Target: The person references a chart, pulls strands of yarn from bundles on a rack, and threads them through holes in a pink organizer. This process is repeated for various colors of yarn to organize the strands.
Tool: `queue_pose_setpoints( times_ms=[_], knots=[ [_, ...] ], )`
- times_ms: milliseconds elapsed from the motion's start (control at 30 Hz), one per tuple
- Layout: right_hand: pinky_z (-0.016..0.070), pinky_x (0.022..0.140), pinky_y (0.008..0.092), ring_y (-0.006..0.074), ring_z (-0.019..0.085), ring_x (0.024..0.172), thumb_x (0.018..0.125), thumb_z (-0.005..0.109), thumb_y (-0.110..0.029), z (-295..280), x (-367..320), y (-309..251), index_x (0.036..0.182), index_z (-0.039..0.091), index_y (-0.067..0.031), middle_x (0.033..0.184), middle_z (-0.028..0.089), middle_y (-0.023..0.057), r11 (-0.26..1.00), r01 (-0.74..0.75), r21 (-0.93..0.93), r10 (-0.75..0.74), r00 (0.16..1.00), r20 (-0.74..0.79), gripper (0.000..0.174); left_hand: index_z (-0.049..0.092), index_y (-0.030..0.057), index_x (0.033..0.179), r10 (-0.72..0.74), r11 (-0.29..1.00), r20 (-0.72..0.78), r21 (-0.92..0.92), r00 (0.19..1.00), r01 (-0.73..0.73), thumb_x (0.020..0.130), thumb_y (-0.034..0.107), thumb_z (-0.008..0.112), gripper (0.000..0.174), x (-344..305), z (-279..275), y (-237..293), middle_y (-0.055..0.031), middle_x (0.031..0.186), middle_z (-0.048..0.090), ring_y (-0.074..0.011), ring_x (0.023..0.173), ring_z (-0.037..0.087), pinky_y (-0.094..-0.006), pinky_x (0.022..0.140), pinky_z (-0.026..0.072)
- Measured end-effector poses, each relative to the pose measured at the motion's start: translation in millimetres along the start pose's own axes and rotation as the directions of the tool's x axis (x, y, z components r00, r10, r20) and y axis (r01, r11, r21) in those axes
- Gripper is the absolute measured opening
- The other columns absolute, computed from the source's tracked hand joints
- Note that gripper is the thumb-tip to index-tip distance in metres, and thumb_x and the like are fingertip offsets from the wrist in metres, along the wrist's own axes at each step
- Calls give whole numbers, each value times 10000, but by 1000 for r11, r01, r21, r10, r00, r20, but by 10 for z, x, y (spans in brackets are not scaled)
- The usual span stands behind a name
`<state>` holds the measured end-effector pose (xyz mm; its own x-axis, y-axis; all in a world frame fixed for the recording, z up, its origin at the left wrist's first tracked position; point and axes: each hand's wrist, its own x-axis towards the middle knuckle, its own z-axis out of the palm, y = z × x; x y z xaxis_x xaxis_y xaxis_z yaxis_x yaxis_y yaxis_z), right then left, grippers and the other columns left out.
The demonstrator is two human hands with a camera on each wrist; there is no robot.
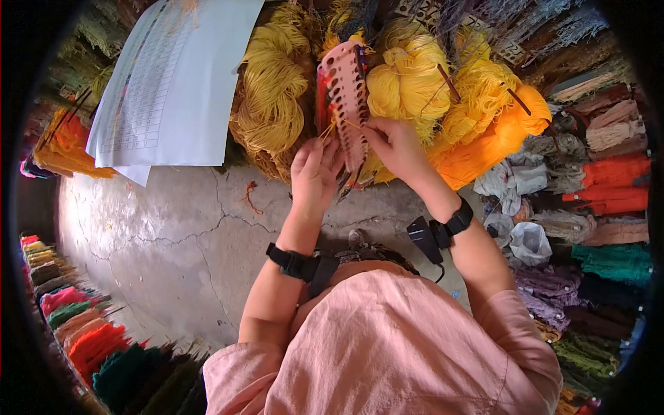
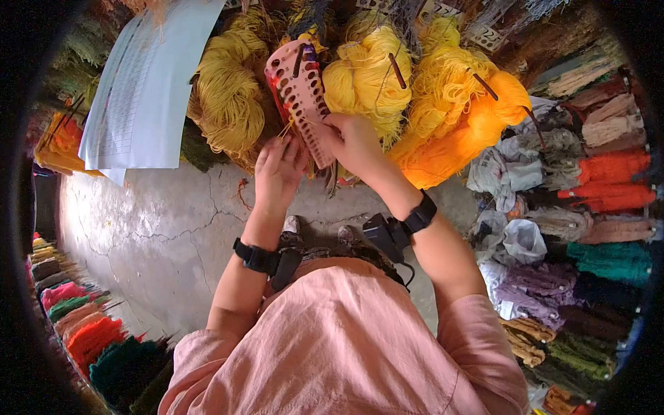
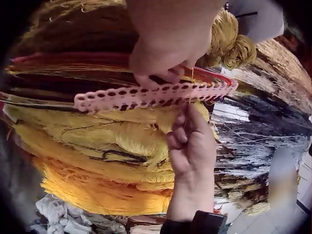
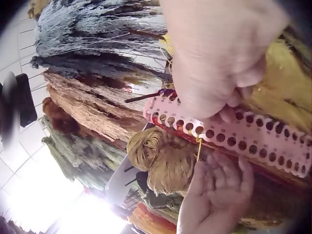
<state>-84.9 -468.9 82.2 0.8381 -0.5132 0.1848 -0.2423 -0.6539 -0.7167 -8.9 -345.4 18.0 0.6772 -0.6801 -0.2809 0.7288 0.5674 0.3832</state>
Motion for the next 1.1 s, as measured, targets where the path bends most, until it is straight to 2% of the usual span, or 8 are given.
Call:
queue_pose_setpoints(
  times_ms=[233,367,533,667,767,833,933,1100],
  knots=[
    [376,450,295,192,516,466,754,540,-101,65,-134,141,754,562,5,555,535,104,994,-6,105,2,999,39,108,516,51,880,134,934,366,263,921,-241,842,61,447,79,-287,129,289,-64,917,542,-96,736,458,-274,671,404],
    [370,461,243,96,498,501,776,537,-104,25,-238,85,755,563,1,565,525,40,942,-150,300,102,980,170,110,491,14,1034,-209,880,338,475,918,25,831,44,432,214,-210,322,344,-83,754,564,-117,601,488,-226,530,406],
    [384,510,217,71,506,585,787,527,-109,51,-289,132,829,564,6,651,548,44,802,-135,581,-18,968,250,128,541,-46,844,-81,311,325,907,942,-286,808,60,494,122,4,216,174,-34,643,540,-97,535,533,-219,458,439],
    [412,584,238,117,533,662,789,530,-125,182,-153,224,920,533,21,768,573,69,948,-28,318,31,999,-6,196,555,-25,804,76,681,9,730,997,-59,819,90,493,132,-114,20,232,-60,710,569,-95,575,531,-222,522,449],
    [421,694,241,122,528,824,803,516,-109,523,3,411,1028,479,33,935,565,64,991,100,93,-73,963,-259,268,563,5,783,-52,926,-22,374,998,56,835,112,485,141,-249,-303,326,-76,752,586,-109,599,536,-227,556,451],
    [421,740,261,153,517,921,796,521,-101,672,123,358,1067,440,39,1023,543,95,986,161,51,-135,933,-332,315,563,35,758,-118,968,-1,224,993,115,848,143,473,167,-363,-419,425,-97,801,595,-128,608,540,-239,563,452],
    [418,733,258,152,501,913,781,533,-70,591,251,314,1061,424,28,1024,520,101,891,-174,419,133,983,126,316,553,53,747,-148,984,-32,98,988,150,854,185,463,192,-486,-561,605,-89,856,590,-129,629,536,-255,586,445],
    [389,714,256,154,476,794,741,581,-69,685,89,158,985,430,0,868,491,73,935,11,355,76,970,-231,295,529,62,758,-160,984,29,-78,987,162,847,217,465,189,-668,-989,812,-73,837,575,-122,704,509,-271,644,408]
  ],
)
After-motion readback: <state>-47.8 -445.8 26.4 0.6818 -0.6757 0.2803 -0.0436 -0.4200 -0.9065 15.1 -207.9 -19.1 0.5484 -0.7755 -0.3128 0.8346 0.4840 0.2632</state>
